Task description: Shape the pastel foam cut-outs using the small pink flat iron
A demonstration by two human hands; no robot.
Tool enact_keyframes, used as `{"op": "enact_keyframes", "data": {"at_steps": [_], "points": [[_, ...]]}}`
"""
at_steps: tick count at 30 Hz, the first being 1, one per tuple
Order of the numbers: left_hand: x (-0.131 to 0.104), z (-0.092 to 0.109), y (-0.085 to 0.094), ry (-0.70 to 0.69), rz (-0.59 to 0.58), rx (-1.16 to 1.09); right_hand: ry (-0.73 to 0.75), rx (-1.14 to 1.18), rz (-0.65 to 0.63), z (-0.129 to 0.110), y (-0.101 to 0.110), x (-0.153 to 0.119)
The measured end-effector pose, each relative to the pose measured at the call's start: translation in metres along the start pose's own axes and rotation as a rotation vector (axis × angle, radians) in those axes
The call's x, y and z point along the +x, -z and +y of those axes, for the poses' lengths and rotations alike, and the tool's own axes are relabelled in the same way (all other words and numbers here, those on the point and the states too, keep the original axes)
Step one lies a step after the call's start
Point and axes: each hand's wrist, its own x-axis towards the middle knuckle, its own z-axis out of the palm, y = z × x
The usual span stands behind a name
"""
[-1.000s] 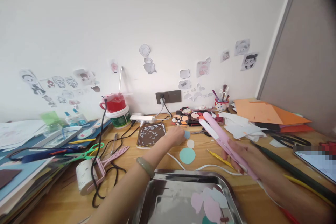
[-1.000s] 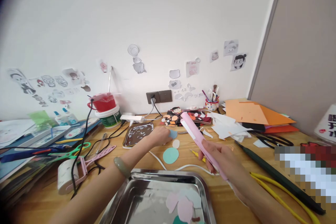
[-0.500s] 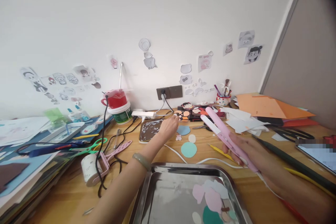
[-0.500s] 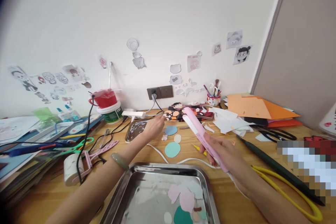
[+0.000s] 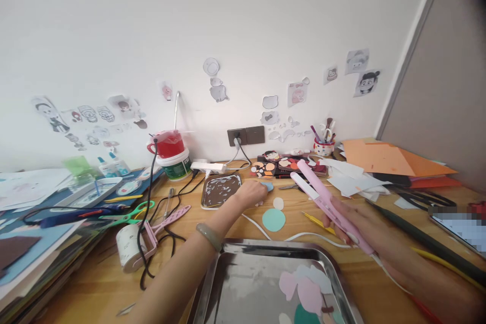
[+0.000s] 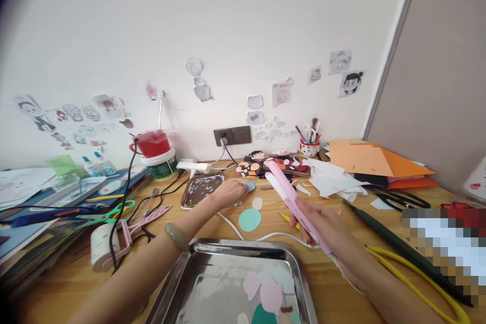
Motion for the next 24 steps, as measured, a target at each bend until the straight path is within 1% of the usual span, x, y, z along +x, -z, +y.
{"op": "enact_keyframes", "data": {"at_steps": [2,6,8,9,11,13,14,15,16,17,20,22,24], "points": [[-0.001,-0.001,0.004,0.050,0.045,-0.068,0.004,0.013,-0.004,-0.001,0.000,-0.001],[-0.009,0.000,0.022,0.178,0.242,-0.282,0.017,0.113,0.000,-0.004,0.001,-0.005],[-0.018,0.006,0.030,0.193,0.311,-0.437,0.020,0.183,-0.018,-0.004,0.002,-0.005],[-0.024,0.011,0.033,0.185,0.327,-0.522,0.015,0.209,-0.029,-0.004,0.002,-0.005],[-0.039,0.023,0.036,0.163,0.338,-0.672,-0.009,0.231,-0.015,-0.004,0.001,-0.004],[-0.055,0.038,0.037,0.155,0.338,-0.835,-0.025,0.219,0.044,-0.004,-0.001,-0.005],[-0.063,0.045,0.037,0.190,0.327,-1.147,-0.025,0.214,0.068,-0.004,-0.002,-0.006],[-0.070,0.051,0.037,0.240,0.300,-1.395,-0.016,0.210,0.080,-0.003,-0.003,-0.007],[-0.077,0.058,0.038,0.280,0.285,-1.555,-0.007,0.204,0.071,-0.002,-0.004,-0.008],[-0.082,0.064,0.038,0.313,0.282,-1.655,0.000,0.192,0.041,-0.001,-0.005,-0.010],[-0.094,0.079,0.043,0.414,0.273,-1.777,0.045,0.110,-0.054,0.003,-0.007,-0.012],[-0.098,0.085,0.045,0.464,0.289,-1.787,0.089,0.043,-0.084,0.003,-0.008,-0.013],[-0.100,0.089,0.046,0.474,0.288,-1.772,0.128,-0.019,-0.099,0.002,-0.010,-0.014]]}}
